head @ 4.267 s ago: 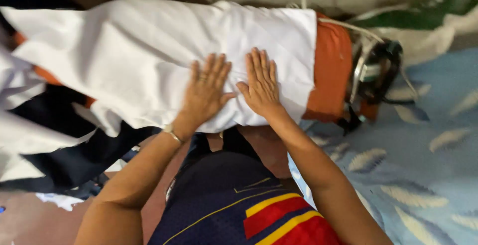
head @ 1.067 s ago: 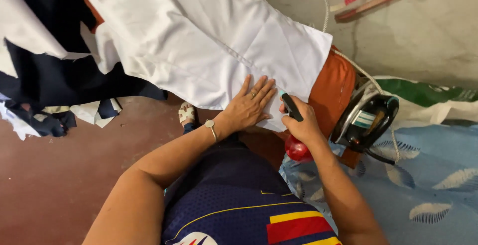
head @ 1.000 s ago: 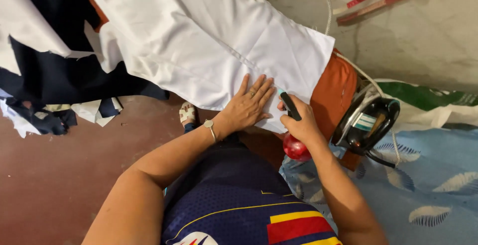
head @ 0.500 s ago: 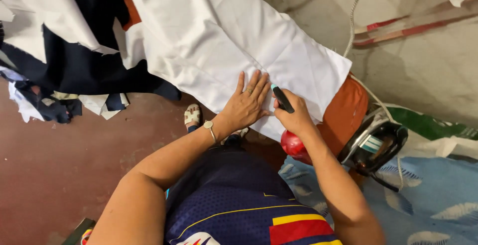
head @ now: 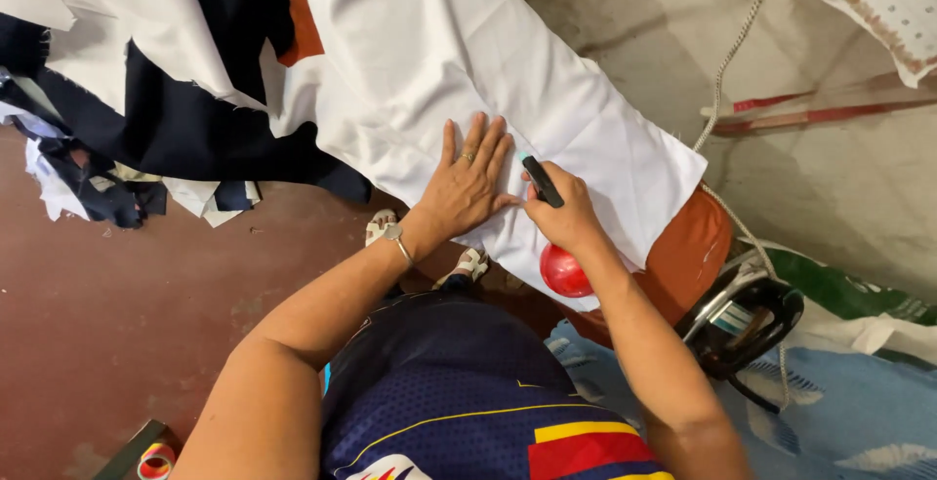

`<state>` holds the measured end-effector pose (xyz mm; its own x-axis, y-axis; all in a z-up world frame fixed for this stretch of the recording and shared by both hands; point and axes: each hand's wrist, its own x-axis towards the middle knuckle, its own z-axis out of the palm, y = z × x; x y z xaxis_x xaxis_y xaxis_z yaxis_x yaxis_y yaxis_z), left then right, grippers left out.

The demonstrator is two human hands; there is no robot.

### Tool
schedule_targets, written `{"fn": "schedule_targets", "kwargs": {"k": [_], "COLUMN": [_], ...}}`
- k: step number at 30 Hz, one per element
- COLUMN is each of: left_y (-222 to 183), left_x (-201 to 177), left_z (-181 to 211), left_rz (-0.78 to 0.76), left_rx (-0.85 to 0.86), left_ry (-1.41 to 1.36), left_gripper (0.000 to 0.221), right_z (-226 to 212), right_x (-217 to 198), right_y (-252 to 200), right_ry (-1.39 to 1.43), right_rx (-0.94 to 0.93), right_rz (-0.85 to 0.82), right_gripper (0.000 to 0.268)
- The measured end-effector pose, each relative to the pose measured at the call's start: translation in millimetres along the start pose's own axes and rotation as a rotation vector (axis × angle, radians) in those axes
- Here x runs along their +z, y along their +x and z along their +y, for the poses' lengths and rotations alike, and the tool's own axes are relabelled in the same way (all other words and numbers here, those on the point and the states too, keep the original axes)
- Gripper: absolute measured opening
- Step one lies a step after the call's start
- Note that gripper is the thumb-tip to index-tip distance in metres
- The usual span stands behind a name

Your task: Ironing various pieces of white fabric on an ironing board using a hand iron in a factory setting.

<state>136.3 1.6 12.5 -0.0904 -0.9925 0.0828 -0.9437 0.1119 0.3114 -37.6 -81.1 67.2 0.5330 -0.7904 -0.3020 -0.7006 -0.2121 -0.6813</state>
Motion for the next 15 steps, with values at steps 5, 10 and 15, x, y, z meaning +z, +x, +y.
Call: {"fn": "schedule_targets", "kwargs": {"k": [5,10,15], "left_y": [2.0,7.4,11.5], "left_x": [-13.6,-22.8,-22.3], "left_z": [-26.7,-46.7,-62.3], "left_rz": [-0.013,-0.03,-0.064], "left_rx": [-0.061,-0.098,-0.106], "left_ry": [0.044,0.04,0.016], "left_gripper": [0.095,0.093,0.095], "right_z": [-26.5,-26.3,-48.6], "right_x": [2.1,10.9,11.2], "right_y": [21.3,44.0,54.8], "right_ry": [0.035,0.008,0.02], "right_rx": [-0.022,-0.04,-0.033], "right_rz": [-0.012,-0.007,-0.012], "right_gripper": [0.036,0.036,0.037]}}
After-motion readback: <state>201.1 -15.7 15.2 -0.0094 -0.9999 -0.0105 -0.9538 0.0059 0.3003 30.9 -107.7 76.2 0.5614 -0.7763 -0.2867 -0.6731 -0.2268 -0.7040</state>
